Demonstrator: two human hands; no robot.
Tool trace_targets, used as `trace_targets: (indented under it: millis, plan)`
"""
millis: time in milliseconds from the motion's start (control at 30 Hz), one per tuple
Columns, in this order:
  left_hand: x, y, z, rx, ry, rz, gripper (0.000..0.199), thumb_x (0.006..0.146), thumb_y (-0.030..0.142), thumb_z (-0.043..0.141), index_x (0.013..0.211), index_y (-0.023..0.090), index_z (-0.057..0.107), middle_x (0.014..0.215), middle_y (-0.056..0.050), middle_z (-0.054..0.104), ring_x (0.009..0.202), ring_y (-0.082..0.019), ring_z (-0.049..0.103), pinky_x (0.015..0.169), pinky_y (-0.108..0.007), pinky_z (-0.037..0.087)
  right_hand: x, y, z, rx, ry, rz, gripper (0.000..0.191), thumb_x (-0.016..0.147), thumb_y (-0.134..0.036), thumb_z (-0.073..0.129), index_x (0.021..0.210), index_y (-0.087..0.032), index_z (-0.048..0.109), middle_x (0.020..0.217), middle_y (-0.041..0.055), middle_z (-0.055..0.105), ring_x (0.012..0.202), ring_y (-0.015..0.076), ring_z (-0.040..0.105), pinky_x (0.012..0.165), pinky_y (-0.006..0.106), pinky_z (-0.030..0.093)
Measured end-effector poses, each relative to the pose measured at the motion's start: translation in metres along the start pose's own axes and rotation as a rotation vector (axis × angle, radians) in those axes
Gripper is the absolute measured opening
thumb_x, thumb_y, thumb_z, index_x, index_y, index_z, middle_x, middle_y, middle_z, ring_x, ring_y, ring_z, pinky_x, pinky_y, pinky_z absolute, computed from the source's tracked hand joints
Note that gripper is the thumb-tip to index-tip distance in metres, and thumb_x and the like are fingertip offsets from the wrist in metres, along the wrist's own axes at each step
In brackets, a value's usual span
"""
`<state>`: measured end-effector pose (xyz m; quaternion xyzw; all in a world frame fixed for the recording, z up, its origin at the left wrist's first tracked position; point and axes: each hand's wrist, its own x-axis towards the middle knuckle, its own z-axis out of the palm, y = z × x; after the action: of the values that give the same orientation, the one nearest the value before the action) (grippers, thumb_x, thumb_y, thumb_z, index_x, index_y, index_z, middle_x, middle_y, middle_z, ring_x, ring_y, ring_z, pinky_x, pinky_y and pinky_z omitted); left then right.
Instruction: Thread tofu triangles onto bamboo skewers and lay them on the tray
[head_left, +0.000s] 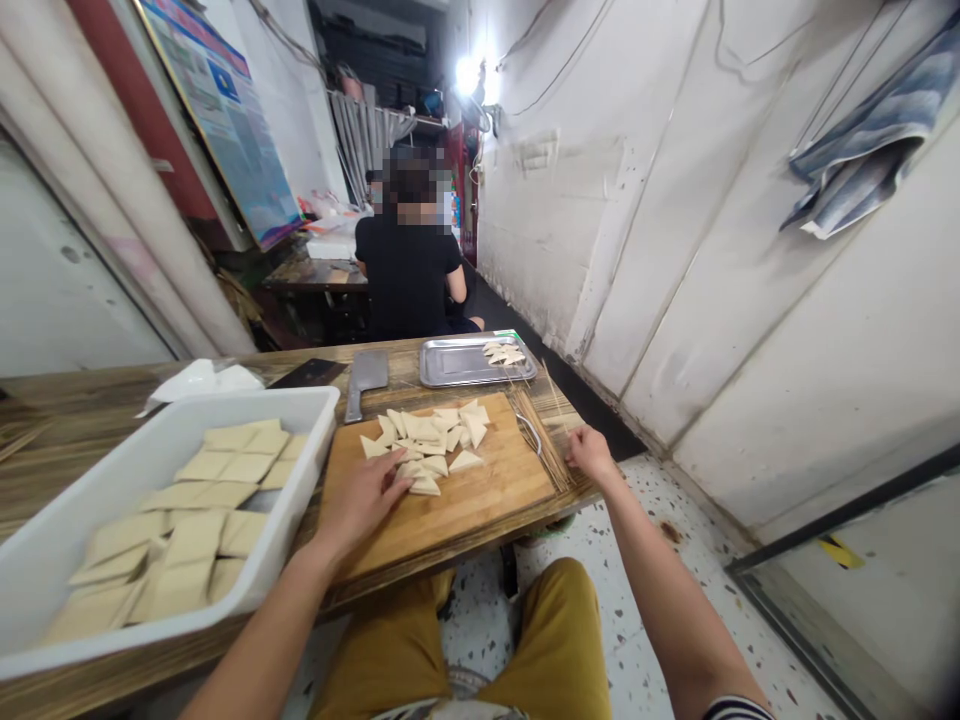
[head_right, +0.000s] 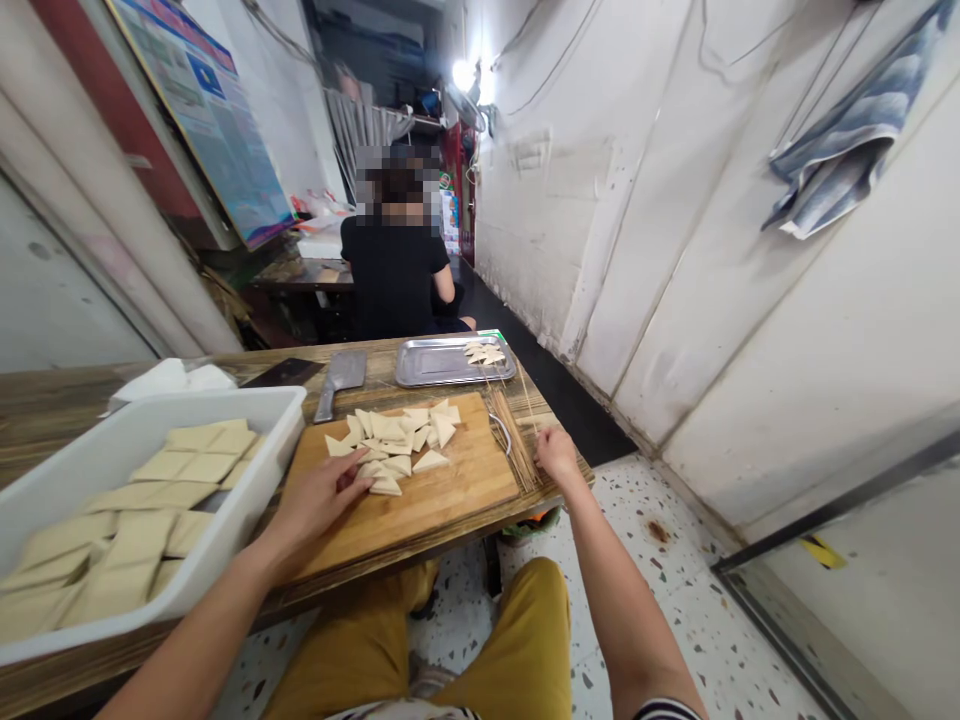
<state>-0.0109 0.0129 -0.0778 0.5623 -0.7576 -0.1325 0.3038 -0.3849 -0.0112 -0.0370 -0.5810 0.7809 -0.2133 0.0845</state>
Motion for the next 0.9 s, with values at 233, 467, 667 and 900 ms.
trace_targets:
  millis: [233, 467, 667, 900]
  plan:
    - [-0.009, 0.01, 0.001, -0.117, 0.041, -0.117, 0.036, 0.077, 0.047, 0.054, 0.093, 0.016, 0.062, 0.085, -0.006, 0.063, 0.075, -0.02, 0.056, 0.068, -0.03, 0.041, -0.068, -0.023, 0.008, 0.563, -0.086, -0.071, 0.031, 0.09, -0.038, 0.038, 0.097, -0.014, 0.057, 0.055, -0.006, 0.046, 0.038, 0.0064, 0.035, 0.037, 0.018, 0.028]
    - [-0.01, 0.009, 0.001, -0.084, 0.026, -0.15, 0.043, 0.075, 0.046, 0.055, 0.104, 0.015, 0.061, 0.076, -0.003, 0.06, 0.068, -0.019, 0.054, 0.061, -0.029, 0.038, -0.129, -0.063, 0.033, 1.485, -0.707, -0.029, 0.038, 0.072, -0.042, 0.072, 0.099, -0.018, 0.06, 0.055, -0.0099, 0.039, 0.039, 0.003, 0.028, 0.036, 0.016, 0.017]
    - [-0.019, 0.018, -0.007, -0.188, 0.214, -0.281, 0.041, 0.072, 0.051, 0.059, 0.09, 0.016, 0.066, 0.074, -0.003, 0.064, 0.069, -0.019, 0.056, 0.063, -0.028, 0.04, -0.155, -0.083, 0.044, 1.577, -0.854, -0.055, 0.036, 0.072, -0.034, 0.075, 0.101, -0.016, 0.064, 0.065, -0.0031, 0.058, 0.046, 0.0061, 0.048, 0.044, 0.019, 0.034]
    - [-0.024, 0.026, -0.013, -1.064, 0.402, -0.421, 0.034, 0.07, 0.041, 0.069, 0.09, 0.014, 0.06, 0.092, -0.006, 0.069, 0.086, -0.018, 0.063, 0.077, -0.03, 0.05, -0.169, -0.088, 0.067, 1.416, -0.681, -0.108, 0.032, 0.072, -0.039, 0.073, 0.09, -0.016, 0.061, 0.066, -0.0019, 0.062, 0.046, 0.0063, 0.049, 0.048, 0.021, 0.039]
